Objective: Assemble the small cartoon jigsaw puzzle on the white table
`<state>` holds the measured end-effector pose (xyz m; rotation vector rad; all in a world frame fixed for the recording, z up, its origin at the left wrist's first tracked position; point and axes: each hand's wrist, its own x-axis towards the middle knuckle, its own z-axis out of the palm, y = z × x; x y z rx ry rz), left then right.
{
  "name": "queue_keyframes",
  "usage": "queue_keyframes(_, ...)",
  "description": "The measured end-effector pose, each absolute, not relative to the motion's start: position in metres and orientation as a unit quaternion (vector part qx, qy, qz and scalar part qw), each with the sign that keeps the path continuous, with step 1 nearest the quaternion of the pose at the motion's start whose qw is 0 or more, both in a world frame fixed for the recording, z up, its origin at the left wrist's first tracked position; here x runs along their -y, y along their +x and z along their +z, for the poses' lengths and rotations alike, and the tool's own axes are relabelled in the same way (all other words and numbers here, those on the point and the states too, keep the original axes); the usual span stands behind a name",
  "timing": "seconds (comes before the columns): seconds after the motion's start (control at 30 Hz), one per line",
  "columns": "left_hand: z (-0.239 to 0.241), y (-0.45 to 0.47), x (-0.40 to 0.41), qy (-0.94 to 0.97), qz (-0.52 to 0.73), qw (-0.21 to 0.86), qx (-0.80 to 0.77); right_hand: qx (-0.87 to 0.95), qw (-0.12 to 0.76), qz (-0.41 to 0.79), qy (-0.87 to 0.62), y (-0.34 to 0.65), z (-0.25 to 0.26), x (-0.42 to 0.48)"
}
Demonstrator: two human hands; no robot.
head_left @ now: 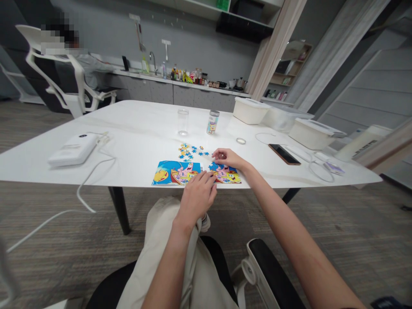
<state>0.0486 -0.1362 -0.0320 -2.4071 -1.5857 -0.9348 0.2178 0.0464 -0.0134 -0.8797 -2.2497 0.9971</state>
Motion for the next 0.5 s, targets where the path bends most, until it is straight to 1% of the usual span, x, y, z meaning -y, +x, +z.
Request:
queue_keyframes(0.13,-0.0317,0.0487,0.1366,-0.794,-0.309,0.06,0.52,0.817,0.277,0.385,-0.328,0.2167,-0.0113,-0.0454)
queue_keyframes(0.33,-0.032,0.0489,0.1367,-0.791,-0.315,0.058,0.521,0.741,0.307,0.476,-0.362,0.2129,-0.0119,-0.0489)
queue_keyframes(0.5,-0.0321,0.049,0.1366,-0.791,-0.315,0.052,0.521,0.7,0.335,0.498,-0.388,0.2105,-0.0102,-0.0531)
